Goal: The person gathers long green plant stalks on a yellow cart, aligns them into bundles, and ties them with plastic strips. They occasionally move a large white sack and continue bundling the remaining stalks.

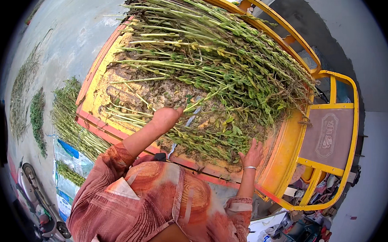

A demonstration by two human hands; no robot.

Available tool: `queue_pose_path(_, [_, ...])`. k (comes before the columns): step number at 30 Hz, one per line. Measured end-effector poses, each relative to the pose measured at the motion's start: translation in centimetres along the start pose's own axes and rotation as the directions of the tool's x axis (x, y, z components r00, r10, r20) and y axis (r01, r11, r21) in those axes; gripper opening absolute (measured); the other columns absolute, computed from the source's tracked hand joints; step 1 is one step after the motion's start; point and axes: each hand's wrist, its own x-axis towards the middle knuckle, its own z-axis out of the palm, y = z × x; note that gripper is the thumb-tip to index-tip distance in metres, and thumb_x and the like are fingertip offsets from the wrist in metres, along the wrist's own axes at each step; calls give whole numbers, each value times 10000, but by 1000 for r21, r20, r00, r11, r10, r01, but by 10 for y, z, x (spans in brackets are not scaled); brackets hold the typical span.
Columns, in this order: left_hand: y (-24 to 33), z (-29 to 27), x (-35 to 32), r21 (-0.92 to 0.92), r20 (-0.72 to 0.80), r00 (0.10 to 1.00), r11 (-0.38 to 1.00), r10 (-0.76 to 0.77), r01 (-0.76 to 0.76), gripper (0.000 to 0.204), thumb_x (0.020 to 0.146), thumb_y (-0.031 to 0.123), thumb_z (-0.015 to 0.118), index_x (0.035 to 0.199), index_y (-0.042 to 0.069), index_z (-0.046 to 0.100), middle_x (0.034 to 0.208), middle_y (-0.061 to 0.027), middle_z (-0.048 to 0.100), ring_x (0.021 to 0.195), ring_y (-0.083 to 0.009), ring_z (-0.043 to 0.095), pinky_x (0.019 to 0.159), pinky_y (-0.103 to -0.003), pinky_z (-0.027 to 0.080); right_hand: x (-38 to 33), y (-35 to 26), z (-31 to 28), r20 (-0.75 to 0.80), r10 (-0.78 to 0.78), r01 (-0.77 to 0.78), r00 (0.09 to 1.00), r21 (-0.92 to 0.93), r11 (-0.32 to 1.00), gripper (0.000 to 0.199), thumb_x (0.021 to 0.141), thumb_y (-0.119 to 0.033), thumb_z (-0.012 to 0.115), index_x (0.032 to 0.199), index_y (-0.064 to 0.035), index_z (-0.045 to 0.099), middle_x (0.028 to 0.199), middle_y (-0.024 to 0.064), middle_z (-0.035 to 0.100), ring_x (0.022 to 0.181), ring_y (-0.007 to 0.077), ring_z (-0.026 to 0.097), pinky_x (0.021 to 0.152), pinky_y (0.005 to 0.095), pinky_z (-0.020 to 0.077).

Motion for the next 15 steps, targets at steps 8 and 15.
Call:
queue_pose_path(8, [7, -31, -95, -35, 163, 987, 999, 8, -2, 318, 775, 284, 649, 924, 72, 465, 567, -123, 562, 549, -342, 584, 459, -451, 437, -10, -113, -45, -375, -459, 534, 806, 125, 836, 1031, 546, -270, 839, 1397, -167, 264, 1391, 150, 301, 1260, 339, 328, 974, 473, 305])
queue_pose_path(15, [-3, -71, -179, -11, 197, 979, 998, -52, 55, 315, 780, 324, 633, 905, 98, 451, 535, -127, 540, 527, -342, 572, 446, -450, 426, 6, -193, -29, -233, -783, 812, 577, 53, 582, 972, 546, -338, 818, 1370, -184, 326, 1362, 117, 354, 1282, 291, 295, 1005, 489, 258])
